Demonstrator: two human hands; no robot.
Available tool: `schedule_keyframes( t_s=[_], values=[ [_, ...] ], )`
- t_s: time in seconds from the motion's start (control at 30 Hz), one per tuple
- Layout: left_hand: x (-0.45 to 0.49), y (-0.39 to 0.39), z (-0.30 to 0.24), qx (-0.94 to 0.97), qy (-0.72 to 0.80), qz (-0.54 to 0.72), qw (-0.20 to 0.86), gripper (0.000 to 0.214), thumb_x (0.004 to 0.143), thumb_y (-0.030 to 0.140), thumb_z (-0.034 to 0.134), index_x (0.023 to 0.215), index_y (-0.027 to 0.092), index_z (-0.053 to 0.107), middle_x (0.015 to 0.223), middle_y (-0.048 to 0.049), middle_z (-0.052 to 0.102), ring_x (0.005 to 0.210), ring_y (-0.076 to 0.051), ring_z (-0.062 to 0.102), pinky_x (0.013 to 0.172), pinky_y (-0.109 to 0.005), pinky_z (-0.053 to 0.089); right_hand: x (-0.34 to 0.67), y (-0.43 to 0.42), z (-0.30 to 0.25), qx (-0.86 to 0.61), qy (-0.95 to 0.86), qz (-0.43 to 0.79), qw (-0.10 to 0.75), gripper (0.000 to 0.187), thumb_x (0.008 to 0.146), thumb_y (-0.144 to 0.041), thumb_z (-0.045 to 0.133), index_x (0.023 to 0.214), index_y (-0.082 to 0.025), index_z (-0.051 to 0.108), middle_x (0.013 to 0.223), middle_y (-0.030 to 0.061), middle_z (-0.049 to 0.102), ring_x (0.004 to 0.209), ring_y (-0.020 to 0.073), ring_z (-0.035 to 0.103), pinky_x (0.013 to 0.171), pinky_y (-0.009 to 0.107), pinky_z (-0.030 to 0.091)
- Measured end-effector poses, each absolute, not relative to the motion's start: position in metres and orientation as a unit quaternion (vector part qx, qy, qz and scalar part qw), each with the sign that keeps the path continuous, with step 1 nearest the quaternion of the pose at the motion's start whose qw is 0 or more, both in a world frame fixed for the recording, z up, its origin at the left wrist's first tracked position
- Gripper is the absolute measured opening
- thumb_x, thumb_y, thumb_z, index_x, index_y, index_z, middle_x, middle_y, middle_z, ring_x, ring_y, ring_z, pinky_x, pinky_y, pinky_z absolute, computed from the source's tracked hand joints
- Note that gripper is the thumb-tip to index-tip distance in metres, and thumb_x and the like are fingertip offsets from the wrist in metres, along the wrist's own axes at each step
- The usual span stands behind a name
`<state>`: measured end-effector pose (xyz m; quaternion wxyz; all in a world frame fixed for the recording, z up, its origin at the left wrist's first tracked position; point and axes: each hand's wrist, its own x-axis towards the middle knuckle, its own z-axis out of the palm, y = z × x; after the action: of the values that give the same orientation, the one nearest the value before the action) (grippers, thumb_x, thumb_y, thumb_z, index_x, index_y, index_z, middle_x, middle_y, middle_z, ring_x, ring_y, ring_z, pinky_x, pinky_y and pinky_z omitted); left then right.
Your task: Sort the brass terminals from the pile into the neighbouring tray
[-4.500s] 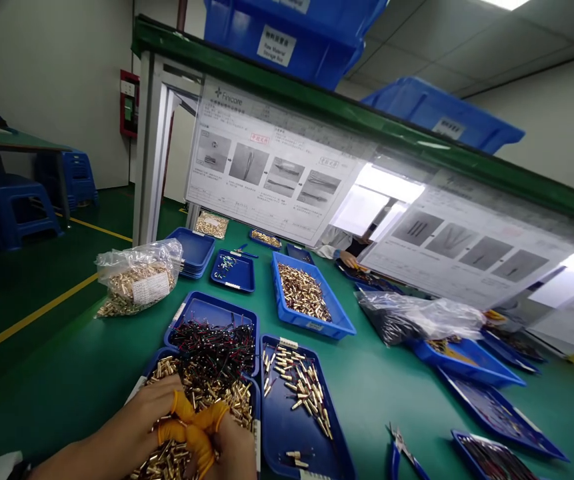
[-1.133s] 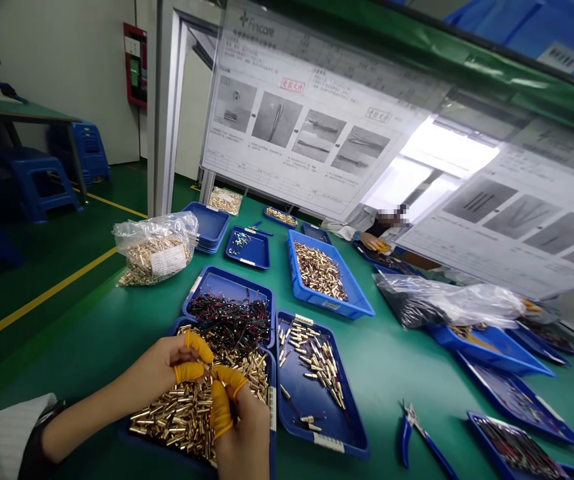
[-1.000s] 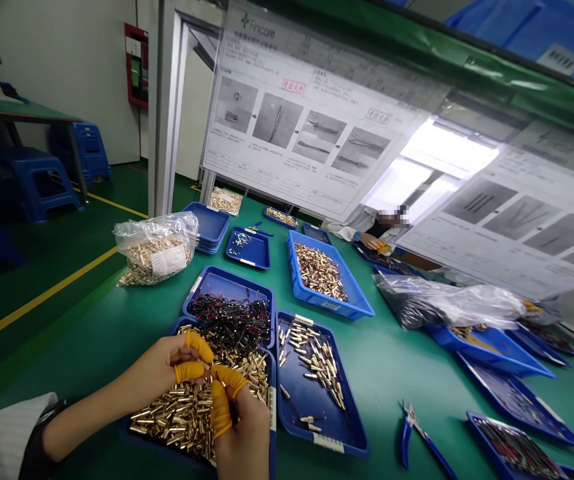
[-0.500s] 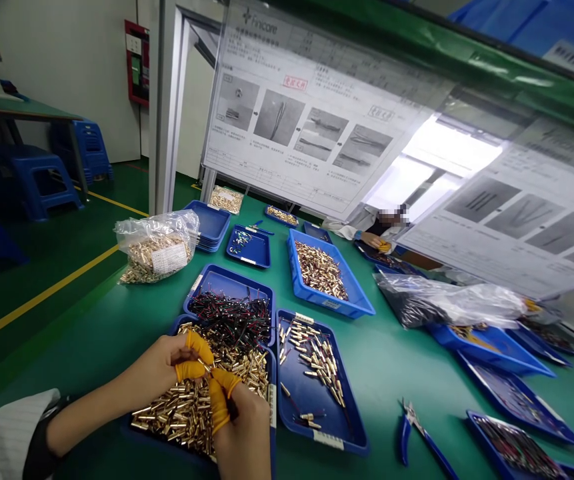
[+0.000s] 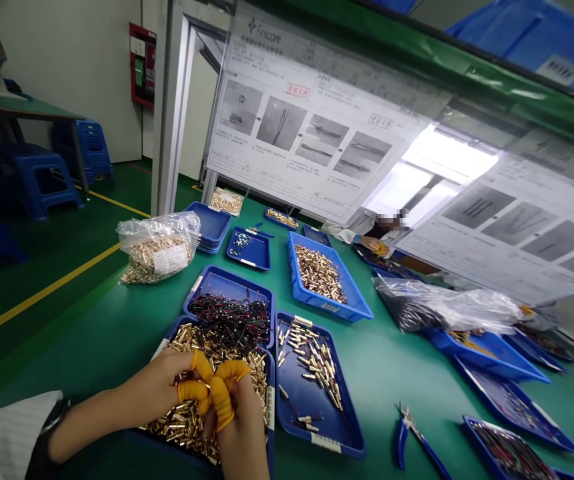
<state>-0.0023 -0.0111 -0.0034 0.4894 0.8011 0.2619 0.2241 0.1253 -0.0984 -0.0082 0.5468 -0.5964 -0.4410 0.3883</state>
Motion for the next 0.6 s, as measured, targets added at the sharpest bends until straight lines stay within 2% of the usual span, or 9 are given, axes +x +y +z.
schedule_keyframes(
  t_s=[0.1, 0.2, 0.3, 0.43, 0.5, 0.6],
  values=[
    [-0.002, -0.01, 0.0, 0.771, 0.292, 0.243, 0.511, 0.006, 0.079, 0.019, 0.056, 0.08, 0.019, 0.061, 0.071, 0.0028, 0.058, 0.067, -0.014, 0.052, 0.061, -0.02, 0.038, 0.134, -0.098, -0.003, -0.616, -0.467, 0.316, 0.55, 0.024, 0.077, -0.042, 0.057, 0.087, -0.019, 0.057, 0.059, -0.0036, 0.055, 0.049, 0.0112, 0.052, 0.047, 0.019, 0.042],
    [-0.003, -0.009, 0.0, 0.766, 0.306, 0.243, 0.511, 0.005, 0.079, 0.02, 0.056, 0.08, 0.019, 0.061, 0.07, 0.0028, 0.058, 0.067, -0.014, 0.051, 0.06, -0.021, 0.038, 0.142, -0.1, -0.003, -0.641, -0.51, 0.27, 0.506, 0.013, 0.077, -0.03, 0.058, 0.084, -0.019, 0.061, 0.069, 0.0016, 0.062, 0.058, 0.015, 0.057, 0.054, 0.022, 0.046],
    [-0.003, -0.009, -0.001, 0.771, 0.286, 0.243, 0.515, 0.005, 0.079, 0.019, 0.056, 0.081, 0.019, 0.061, 0.071, 0.003, 0.057, 0.067, -0.014, 0.05, 0.061, -0.02, 0.037, 0.144, -0.101, -0.007, -0.66, -0.527, 0.234, 0.482, 0.009, 0.078, -0.025, 0.056, 0.08, -0.019, 0.062, 0.062, 0.0009, 0.063, 0.049, 0.0141, 0.055, 0.05, 0.022, 0.044],
    [-0.004, -0.01, -0.001, 0.773, 0.277, 0.234, 0.521, 0.004, 0.078, 0.017, 0.055, 0.079, 0.018, 0.059, 0.073, 0.0021, 0.058, 0.069, -0.014, 0.051, 0.063, -0.021, 0.038, 0.135, -0.102, -0.014, -0.674, -0.508, 0.174, 0.507, 0.012, 0.074, -0.025, 0.058, 0.064, -0.019, 0.062, 0.049, -0.001, 0.06, 0.044, 0.0143, 0.054, 0.046, 0.022, 0.04],
    [-0.006, -0.01, -0.002, 0.783, 0.276, 0.222, 0.512, 0.009, 0.077, 0.012, 0.052, 0.076, 0.018, 0.058, 0.073, 0.0016, 0.059, 0.07, -0.015, 0.052, 0.064, -0.022, 0.038, 0.131, -0.1, -0.015, -0.669, -0.494, 0.215, 0.512, 0.02, 0.072, -0.027, 0.062, 0.053, -0.019, 0.058, 0.043, -0.0007, 0.06, 0.041, 0.0145, 0.055, 0.044, 0.022, 0.04],
    [-0.01, -0.012, -0.004, 0.808, 0.286, 0.206, 0.472, 0.019, 0.07, 0.0, 0.044, 0.068, 0.018, 0.052, 0.07, 0.0017, 0.056, 0.068, -0.015, 0.05, 0.061, -0.022, 0.036, 0.13, -0.094, -0.015, -0.626, -0.447, 0.371, 0.52, 0.027, 0.067, -0.035, 0.069, 0.049, -0.019, 0.058, 0.029, -0.0035, 0.053, 0.032, 0.0133, 0.051, 0.041, 0.022, 0.04]
  ],
)
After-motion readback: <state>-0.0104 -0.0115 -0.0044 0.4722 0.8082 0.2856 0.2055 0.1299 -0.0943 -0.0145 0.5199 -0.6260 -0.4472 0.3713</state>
